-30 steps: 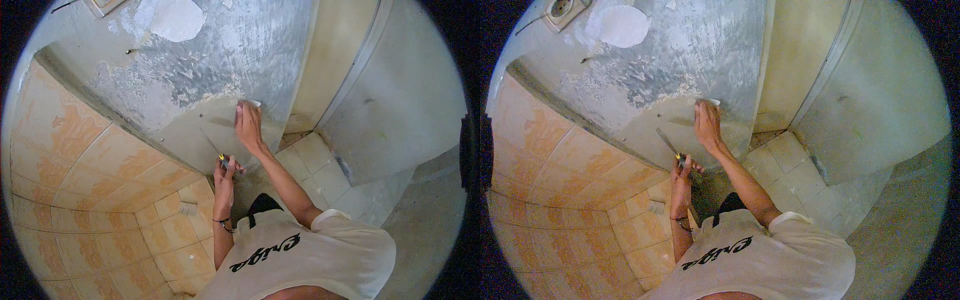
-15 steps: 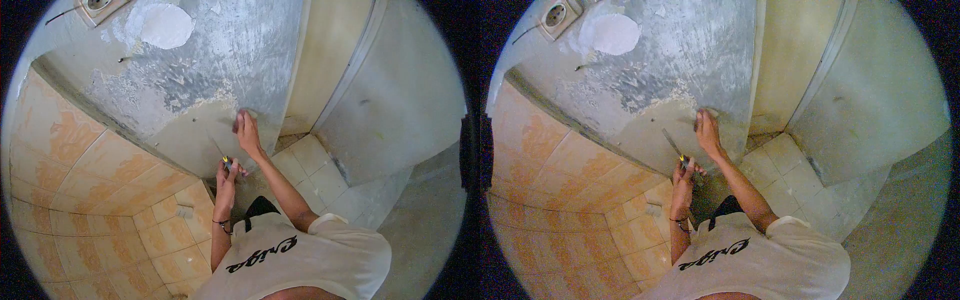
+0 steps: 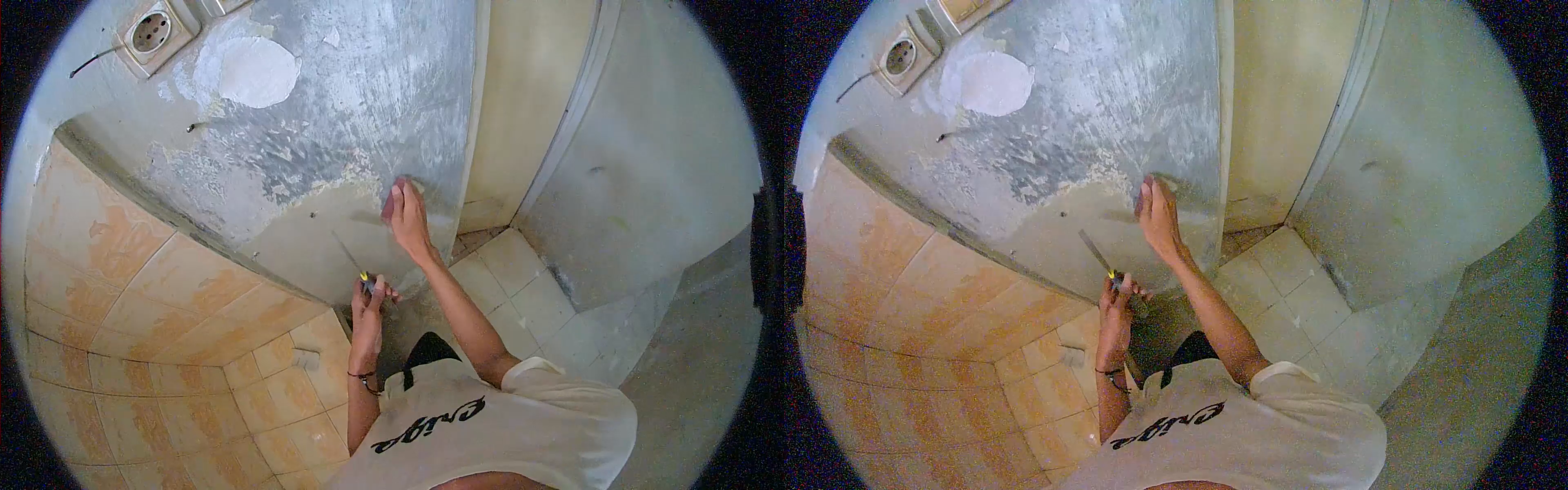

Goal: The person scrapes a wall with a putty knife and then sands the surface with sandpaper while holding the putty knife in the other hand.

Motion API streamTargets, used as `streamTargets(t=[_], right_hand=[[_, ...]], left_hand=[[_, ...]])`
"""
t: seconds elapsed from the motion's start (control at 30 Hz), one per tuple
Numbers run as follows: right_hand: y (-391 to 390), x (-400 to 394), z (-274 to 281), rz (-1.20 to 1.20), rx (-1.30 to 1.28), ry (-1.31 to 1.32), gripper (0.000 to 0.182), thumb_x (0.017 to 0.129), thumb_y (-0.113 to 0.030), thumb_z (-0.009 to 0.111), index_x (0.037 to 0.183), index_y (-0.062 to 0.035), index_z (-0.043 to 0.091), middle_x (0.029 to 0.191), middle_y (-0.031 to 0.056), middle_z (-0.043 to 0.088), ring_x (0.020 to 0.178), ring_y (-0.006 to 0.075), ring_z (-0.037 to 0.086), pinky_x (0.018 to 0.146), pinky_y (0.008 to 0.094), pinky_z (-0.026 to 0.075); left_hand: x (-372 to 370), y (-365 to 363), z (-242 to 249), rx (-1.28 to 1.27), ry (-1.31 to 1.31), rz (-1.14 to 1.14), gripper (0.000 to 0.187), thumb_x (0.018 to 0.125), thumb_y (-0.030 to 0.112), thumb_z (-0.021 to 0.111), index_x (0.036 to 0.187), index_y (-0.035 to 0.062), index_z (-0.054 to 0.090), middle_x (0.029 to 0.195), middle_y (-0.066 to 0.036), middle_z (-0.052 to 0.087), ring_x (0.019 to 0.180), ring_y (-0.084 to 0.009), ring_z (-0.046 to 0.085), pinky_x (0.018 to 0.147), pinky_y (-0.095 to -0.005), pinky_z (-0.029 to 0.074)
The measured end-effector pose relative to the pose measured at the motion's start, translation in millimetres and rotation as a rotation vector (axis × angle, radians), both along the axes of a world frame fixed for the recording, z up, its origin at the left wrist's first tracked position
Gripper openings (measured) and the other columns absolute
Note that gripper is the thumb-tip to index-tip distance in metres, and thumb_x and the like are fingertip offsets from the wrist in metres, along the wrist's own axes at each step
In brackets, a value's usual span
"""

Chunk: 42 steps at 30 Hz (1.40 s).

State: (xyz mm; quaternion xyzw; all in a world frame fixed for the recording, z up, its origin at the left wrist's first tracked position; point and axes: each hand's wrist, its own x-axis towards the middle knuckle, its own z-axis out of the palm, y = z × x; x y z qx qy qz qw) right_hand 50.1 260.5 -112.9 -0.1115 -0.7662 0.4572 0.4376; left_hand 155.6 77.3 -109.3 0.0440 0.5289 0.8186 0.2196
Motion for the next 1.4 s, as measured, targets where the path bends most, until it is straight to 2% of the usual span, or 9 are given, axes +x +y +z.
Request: streamTargets(t=[0.23,0.53,0.77,1.07,1.13,1.27,1.33,1.37,1.4], right_hand=[[0.8,5.6,22.8,-0.066,0.360,0.009,0.012,0.098,-0.008,0.051,0.104,0.0001,0.057,0.095,0.0211,0.063,0.092,0.0418,0.060,0.085,0.0506,0.042],[24.0,11.1,50.2,-0.127,0.452,-0.166,0.022,0.088,-0.003,0.055,0.109,-0.0001,0.059,0.101,0.0170,0.066,0.099,0.0356,0.060,0.089,0.0481,0.038],[15.1,8.3,44.6,-0.113,0.531,-0.095,0.024,0.088,-0.005,0.057,0.111,-0.0011,0.059,0.101,0.0149,0.066,0.100,0.0326,0.061,0.089,0.0485,0.036],[5.9,9.6,46.8,-0.192,0.410,-0.200,0.023,0.084,-0.006,0.061,0.107,-0.0024,0.060,0.100,0.0148,0.068,0.099,0.0334,0.061,0.088,0.0486,0.036],[-1.0,11.2,41.1,-0.129,0.455,-0.148,0.016,0.100,-0.013,0.050,0.103,-0.0016,0.060,0.092,0.0192,0.066,0.091,0.0356,0.063,0.085,0.0461,0.037],[14.7,14.0,53.8,-0.223,0.374,-0.246,0.013,0.097,-0.010,0.052,0.103,-0.0023,0.060,0.097,0.0181,0.069,0.092,0.0370,0.064,0.083,0.0497,0.039],[15.2,11.6,60.0,-0.127,0.030,-0.206,0.021,0.104,-0.017,0.046,0.101,-0.0009,0.059,0.097,0.0218,0.067,0.091,0.0408,0.063,0.082,0.0513,0.040],[15.0,5.7,58.4,-0.126,0.031,-0.203,0.021,0.104,-0.017,0.046,0.101,-0.0009,0.059,0.097,0.0218,0.067,0.091,0.0408,0.063,0.082,0.0513,0.040],[14.0,-2.8,60.9,-0.155,0.032,-0.009,0.024,0.105,-0.019,0.045,0.101,0.0001,0.058,0.094,0.0226,0.065,0.090,0.0419,0.062,0.081,0.0514,0.040]], left_hand=[[2.4,-0.4,2.3,-0.011,-0.022,-0.017,0.022,0.105,0.025,0.058,0.113,0.0069,0.049,0.089,-0.002,0.053,0.086,-0.0144,0.057,0.083,-0.0336,0.051],[0.0,5.5,4.3,-0.037,0.007,-0.021,0.015,0.104,0.020,0.060,0.107,0.0091,0.049,0.086,-0.002,0.054,0.082,-0.0162,0.058,0.077,-0.0336,0.053],[2.4,10.1,3.0,-0.011,0.004,-0.038,0.017,0.104,0.020,0.060,0.109,0.0075,0.049,0.086,-0.003,0.055,0.083,-0.0159,0.059,0.078,-0.0335,0.054],[12.2,0.6,8.2,-0.008,-0.033,-0.023,0.026,0.105,0.025,0.059,0.116,0.0043,0.049,0.090,-0.004,0.056,0.085,-0.0148,0.058,0.082,-0.0332,0.051],[13.0,-0.1,7.4,-0.007,-0.027,-0.013,0.021,0.104,0.022,0.060,0.114,0.0064,0.049,0.088,-0.003,0.056,0.084,-0.0148,0.059,0.080,-0.0331,0.053],[8.3,-2.0,0.3,-0.029,0.000,-0.027,0.017,0.104,0.019,0.060,0.111,0.0086,0.049,0.087,-0.002,0.055,0.082,-0.0147,0.059,0.078,-0.0322,0.054],[10.0,0.1,0.6,-0.022,0.015,-0.012,0.018,0.104,0.019,0.061,0.111,0.0085,0.049,0.088,-0.002,0.056,0.082,-0.0147,0.059,0.077,-0.0319,0.054],[10.6,-0.3,1.0,-0.021,0.029,-0.003,0.018,0.104,0.020,0.061,0.111,0.0085,0.049,0.088,-0.002,0.056,0.082,-0.0146,0.059,0.077,-0.0316,0.054],[10.2,-0.1,3.5,-0.016,0.035,-0.002,0.018,0.104,0.020,0.061,0.111,0.0085,0.049,0.088,-0.002,0.056,0.082,-0.0146,0.059,0.077,-0.0316,0.054]])
